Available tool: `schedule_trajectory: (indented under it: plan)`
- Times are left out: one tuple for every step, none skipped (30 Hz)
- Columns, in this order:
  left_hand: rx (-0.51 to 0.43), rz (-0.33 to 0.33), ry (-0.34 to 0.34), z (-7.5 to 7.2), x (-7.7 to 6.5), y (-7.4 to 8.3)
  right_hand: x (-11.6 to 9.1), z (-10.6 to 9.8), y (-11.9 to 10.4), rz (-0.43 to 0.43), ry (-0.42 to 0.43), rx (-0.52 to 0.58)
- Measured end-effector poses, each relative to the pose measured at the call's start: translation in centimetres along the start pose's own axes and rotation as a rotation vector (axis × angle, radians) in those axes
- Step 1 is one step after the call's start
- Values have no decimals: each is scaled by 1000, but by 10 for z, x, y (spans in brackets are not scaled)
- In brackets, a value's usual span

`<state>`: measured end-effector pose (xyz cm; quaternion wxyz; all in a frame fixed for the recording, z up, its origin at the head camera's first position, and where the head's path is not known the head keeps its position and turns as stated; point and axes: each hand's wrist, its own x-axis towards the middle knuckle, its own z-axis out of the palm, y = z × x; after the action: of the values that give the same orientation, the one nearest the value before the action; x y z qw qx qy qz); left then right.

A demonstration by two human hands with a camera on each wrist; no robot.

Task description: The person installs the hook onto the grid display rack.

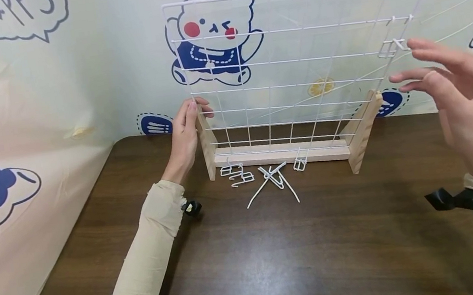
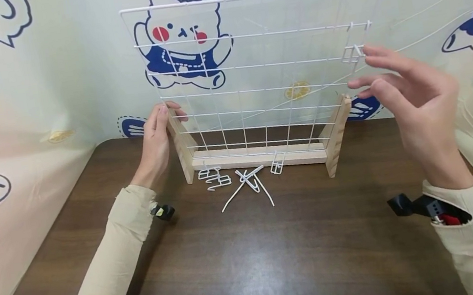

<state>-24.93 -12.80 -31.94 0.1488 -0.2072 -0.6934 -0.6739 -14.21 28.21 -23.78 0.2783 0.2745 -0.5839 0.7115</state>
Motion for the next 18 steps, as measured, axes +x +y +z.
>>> schedule_trajectory:
  plan:
    - [2,-1,1,0,0,0,-3,1,-1,-13,15,8]
    - [3,0,2,0,0,0,-6,3,-2,-21,31,33]
    - [3,-1,2,0,0,0,-9,5,-2,-30,40,51]
    - [4,-1,3,0,0,0,-13,7,-2,-38,45,58]
    - [2,-1,4,0,0,0,-17,9,-1,-44,45,58]
    - [0,0,6,0,0,-1,-20,11,-1,-46,37,59]
    - [-3,0,8,0,-1,-1,-23,13,1,-43,29,71]
    - [-7,2,10,0,-1,-1,-26,15,3,-37,14,80]
    - [-8,2,11,0,-1,-1,-29,17,5,-30,-4,85]
    - [-11,3,11,0,-1,-1,-31,18,7,-17,-18,91]
    - [-15,5,9,0,-1,-1,-33,18,9,-4,-33,84]
    - [-16,6,8,0,-1,-1,-35,19,11,10,-47,75]
    - [-19,6,6,0,-1,-2,-37,19,13,24,-60,64]
    - [-19,6,5,0,-1,-2,-38,19,16,40,-73,54]
    - [-19,6,4,0,-1,-1,-39,19,18,55,-84,41]
    - [-21,8,6,0,-1,-1,-41,19,20,71,-98,17]
    - [-22,9,8,0,-1,-1,-42,19,22,83,-113,-9]
    - [-23,10,11,0,-1,-1,-43,19,25,92,-132,-24]
